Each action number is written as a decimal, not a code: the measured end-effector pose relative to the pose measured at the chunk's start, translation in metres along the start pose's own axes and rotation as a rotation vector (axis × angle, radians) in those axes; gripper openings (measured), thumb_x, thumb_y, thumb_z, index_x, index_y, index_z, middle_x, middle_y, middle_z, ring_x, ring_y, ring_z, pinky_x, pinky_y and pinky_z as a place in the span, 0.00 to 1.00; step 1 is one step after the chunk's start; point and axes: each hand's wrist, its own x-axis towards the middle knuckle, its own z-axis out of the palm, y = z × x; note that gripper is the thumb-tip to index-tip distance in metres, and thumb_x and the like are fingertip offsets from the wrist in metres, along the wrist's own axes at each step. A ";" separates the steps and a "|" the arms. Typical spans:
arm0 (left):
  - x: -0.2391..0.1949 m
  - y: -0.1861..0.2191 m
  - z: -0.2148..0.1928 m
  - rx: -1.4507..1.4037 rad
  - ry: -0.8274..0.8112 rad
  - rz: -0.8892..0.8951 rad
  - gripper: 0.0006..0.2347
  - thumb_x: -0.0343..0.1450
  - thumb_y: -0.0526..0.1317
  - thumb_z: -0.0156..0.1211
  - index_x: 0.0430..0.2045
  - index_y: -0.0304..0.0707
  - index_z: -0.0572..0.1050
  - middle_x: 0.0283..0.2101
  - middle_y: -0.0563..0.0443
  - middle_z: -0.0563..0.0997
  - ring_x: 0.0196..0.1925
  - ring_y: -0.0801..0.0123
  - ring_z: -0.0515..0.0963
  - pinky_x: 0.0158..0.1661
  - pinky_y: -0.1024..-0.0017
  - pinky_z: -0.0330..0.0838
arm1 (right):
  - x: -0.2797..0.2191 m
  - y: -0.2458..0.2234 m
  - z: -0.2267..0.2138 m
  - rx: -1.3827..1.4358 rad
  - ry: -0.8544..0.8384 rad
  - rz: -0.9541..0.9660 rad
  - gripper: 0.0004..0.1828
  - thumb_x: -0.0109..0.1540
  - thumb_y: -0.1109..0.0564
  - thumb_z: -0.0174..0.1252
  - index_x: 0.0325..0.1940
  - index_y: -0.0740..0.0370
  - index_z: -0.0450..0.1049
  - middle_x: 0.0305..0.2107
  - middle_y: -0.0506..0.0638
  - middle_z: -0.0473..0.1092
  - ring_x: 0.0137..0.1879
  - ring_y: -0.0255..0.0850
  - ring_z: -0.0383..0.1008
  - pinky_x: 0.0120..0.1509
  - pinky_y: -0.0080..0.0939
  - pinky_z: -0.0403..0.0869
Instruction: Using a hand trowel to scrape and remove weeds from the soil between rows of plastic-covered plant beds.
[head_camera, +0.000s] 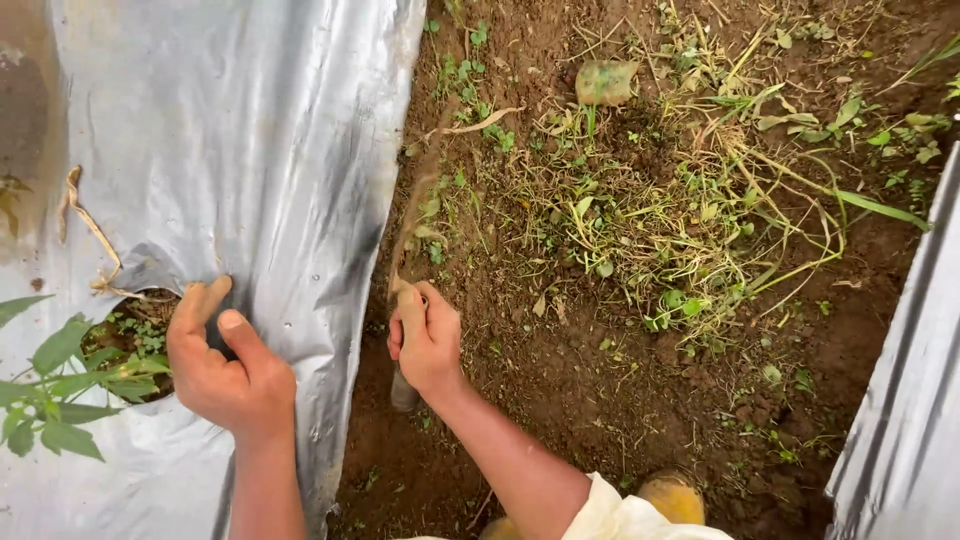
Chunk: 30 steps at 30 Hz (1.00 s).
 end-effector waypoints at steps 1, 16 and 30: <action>0.000 0.001 -0.002 -0.003 -0.003 0.000 0.15 0.86 0.36 0.43 0.49 0.13 0.73 0.49 0.32 0.83 0.57 0.38 0.82 0.56 0.52 0.77 | 0.000 0.011 -0.002 -0.024 -0.030 -0.011 0.16 0.71 0.49 0.45 0.40 0.61 0.72 0.14 0.43 0.61 0.15 0.31 0.57 0.15 0.33 0.59; -0.008 -0.020 0.001 -0.045 0.019 -0.026 0.09 0.83 0.33 0.50 0.52 0.25 0.76 0.47 0.45 0.85 0.56 0.48 0.83 0.60 0.59 0.73 | -0.006 -0.010 -0.004 -0.067 -0.032 -0.011 0.19 0.73 0.56 0.41 0.36 0.70 0.71 0.07 0.49 0.60 0.10 0.36 0.59 0.16 0.34 0.63; -0.010 -0.020 -0.001 -0.050 0.007 -0.013 0.09 0.84 0.33 0.50 0.51 0.24 0.76 0.47 0.43 0.85 0.57 0.46 0.82 0.60 0.58 0.72 | 0.029 0.033 -0.025 -0.212 -0.048 -0.164 0.18 0.71 0.52 0.46 0.32 0.66 0.70 0.10 0.55 0.65 0.17 0.41 0.65 0.24 0.43 0.66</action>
